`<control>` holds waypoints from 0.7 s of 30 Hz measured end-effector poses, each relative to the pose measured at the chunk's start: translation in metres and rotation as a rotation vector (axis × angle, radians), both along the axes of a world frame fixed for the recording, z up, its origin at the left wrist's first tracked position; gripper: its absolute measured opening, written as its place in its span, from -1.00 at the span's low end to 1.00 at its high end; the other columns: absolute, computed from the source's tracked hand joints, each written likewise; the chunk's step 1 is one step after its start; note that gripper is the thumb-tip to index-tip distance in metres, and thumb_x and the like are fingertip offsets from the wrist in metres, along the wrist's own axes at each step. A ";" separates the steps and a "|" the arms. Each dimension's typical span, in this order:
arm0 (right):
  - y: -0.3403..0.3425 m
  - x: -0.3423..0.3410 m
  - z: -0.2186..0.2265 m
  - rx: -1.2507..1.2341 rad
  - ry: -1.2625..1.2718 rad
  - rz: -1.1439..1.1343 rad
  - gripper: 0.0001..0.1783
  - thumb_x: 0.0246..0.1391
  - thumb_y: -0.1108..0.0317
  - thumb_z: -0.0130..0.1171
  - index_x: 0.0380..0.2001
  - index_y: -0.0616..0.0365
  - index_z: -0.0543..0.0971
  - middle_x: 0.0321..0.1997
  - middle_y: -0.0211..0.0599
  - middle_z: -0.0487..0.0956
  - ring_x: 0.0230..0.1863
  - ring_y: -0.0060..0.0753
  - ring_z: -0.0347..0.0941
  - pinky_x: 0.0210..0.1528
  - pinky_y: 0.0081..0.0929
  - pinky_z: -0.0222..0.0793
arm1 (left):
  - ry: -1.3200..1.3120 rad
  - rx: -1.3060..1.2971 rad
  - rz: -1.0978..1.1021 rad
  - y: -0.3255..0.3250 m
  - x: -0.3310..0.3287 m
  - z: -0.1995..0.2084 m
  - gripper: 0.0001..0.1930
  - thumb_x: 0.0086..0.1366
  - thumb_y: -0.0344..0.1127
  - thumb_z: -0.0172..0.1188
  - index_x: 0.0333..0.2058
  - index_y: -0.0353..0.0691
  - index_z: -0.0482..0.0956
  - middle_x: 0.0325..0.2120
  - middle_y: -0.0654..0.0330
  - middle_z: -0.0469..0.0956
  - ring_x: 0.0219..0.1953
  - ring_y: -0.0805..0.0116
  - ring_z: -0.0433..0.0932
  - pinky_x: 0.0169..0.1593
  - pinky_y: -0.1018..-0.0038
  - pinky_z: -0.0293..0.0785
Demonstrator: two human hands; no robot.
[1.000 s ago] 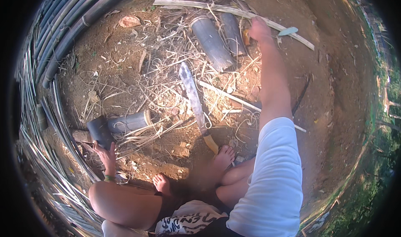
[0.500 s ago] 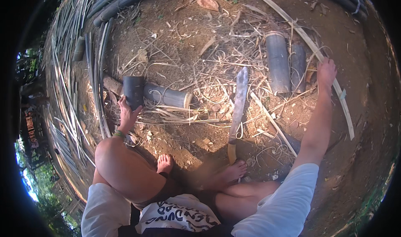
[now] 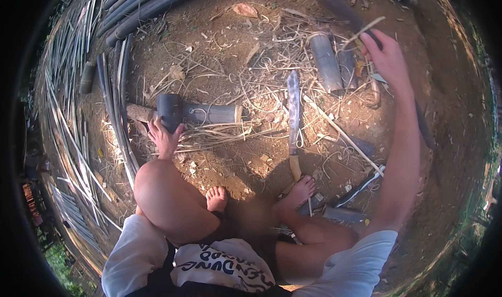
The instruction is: The person strips layers from a long bamboo pole using a machete while sitting on the ground, handling the pole by hand and placing it onto a pile of other bamboo.
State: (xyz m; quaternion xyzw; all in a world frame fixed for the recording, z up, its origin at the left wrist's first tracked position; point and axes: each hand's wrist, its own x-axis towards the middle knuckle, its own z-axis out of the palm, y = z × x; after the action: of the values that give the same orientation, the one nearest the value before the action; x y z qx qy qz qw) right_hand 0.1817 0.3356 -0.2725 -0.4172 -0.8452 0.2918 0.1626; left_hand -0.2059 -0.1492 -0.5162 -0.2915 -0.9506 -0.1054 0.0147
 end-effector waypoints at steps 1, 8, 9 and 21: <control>-0.012 -0.012 0.010 -0.169 0.130 0.026 -0.68 0.31 0.17 0.08 -0.08 0.17 0.61 -0.48 -0.44 0.59 -0.49 -0.68 0.44 -0.40 -0.62 0.36 | -0.015 0.093 -0.019 0.009 -0.005 0.014 -0.03 0.05 0.23 0.38 0.25 -0.29 0.17 0.22 -0.27 0.13 0.31 -0.26 0.08 0.32 -0.12 -0.08; -0.102 -0.136 0.064 -0.400 0.700 0.231 -0.69 0.33 0.16 0.08 -0.18 0.22 0.56 -0.43 -0.39 0.58 -0.46 -0.68 0.47 -0.43 -0.68 0.39 | -0.374 0.827 -0.347 0.094 -0.072 0.191 -0.43 0.27 -0.13 0.30 0.15 -0.29 0.37 -0.02 -0.01 0.52 0.07 0.25 0.47 0.22 0.27 0.32; -0.113 -0.155 0.068 -0.423 0.748 0.260 -0.68 0.33 0.15 0.08 -0.18 0.22 0.56 -0.42 -0.38 0.59 -0.46 -0.66 0.48 -0.44 -0.66 0.40 | -0.457 0.882 -0.392 0.102 -0.079 0.215 -0.46 0.28 -0.16 0.28 0.15 -0.27 0.38 -0.02 0.03 0.53 0.07 0.30 0.47 0.22 0.30 0.33; -0.173 -0.275 0.070 0.155 0.981 0.098 -0.54 0.31 0.09 0.10 0.11 0.20 0.50 -0.12 -0.25 0.56 -0.14 -0.46 0.46 -0.09 -0.42 0.38 | -0.684 0.830 -0.807 0.194 -0.025 0.307 -0.75 0.48 -0.26 0.03 -0.07 -0.33 0.48 -0.40 0.29 0.48 -0.37 0.56 0.48 -0.27 0.55 0.54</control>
State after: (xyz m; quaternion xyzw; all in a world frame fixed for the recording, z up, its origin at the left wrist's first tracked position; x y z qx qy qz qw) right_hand -0.0932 0.1627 -0.2030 -0.1772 -0.7068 0.3975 0.5577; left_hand -0.2312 0.0445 -0.2094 -0.5445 -0.5989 -0.5457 -0.2170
